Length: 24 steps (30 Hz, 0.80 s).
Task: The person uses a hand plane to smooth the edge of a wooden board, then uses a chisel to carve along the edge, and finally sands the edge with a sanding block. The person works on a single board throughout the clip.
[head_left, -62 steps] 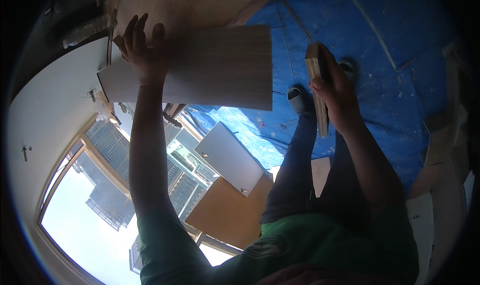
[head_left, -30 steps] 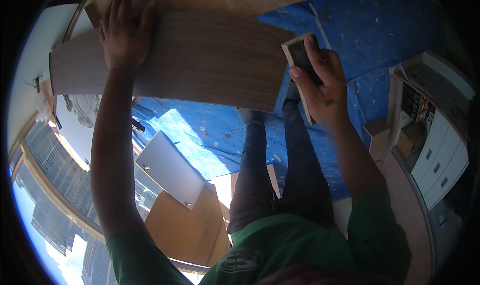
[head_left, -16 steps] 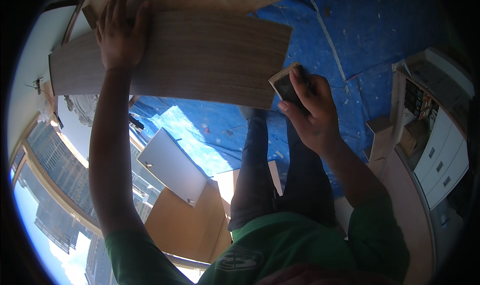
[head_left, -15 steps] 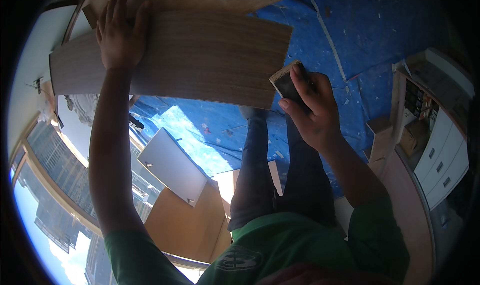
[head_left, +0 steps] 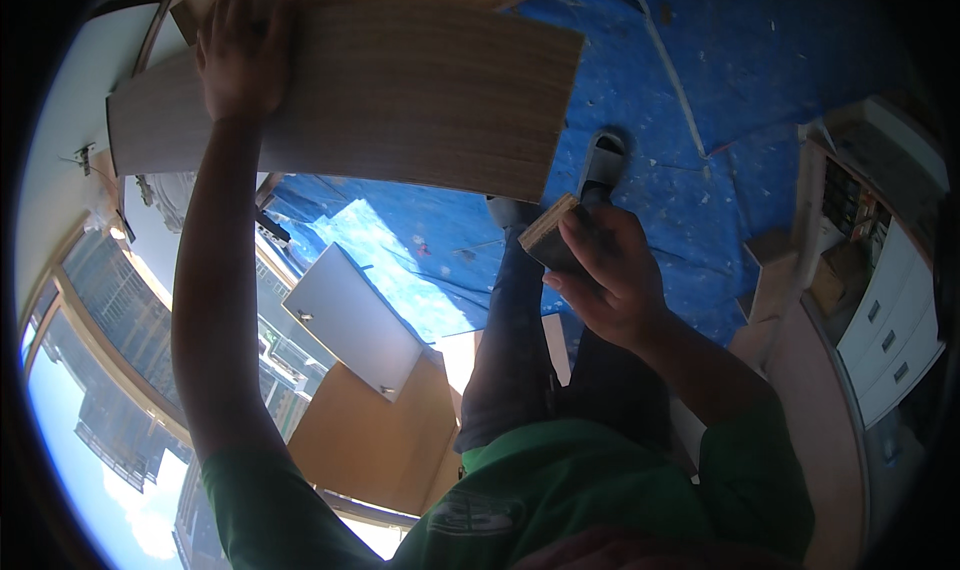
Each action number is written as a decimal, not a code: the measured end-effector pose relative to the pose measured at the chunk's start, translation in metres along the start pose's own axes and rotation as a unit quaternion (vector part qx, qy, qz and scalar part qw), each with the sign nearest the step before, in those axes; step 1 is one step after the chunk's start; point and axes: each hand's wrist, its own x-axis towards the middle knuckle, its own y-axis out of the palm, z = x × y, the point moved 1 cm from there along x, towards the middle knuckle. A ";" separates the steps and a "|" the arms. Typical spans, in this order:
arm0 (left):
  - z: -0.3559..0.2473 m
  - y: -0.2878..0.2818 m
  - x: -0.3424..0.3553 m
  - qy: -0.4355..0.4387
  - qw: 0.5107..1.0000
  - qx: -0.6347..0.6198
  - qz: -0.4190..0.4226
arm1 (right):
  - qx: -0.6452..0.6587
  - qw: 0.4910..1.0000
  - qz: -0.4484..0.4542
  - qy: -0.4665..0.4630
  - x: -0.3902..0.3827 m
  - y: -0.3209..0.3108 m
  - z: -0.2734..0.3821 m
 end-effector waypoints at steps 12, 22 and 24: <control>0.006 -0.010 0.004 0.176 0.983 -0.040 0.014 | 0.096 0.979 -0.156 0.092 0.048 -0.033 -0.062; -0.252 -0.076 -0.133 0.314 0.873 -0.237 0.287 | 0.182 0.933 -0.187 0.247 0.028 -0.071 -0.074; -0.266 -0.094 -0.172 0.309 0.824 -0.362 0.308 | 0.089 0.971 -0.164 0.151 0.064 -0.085 -0.065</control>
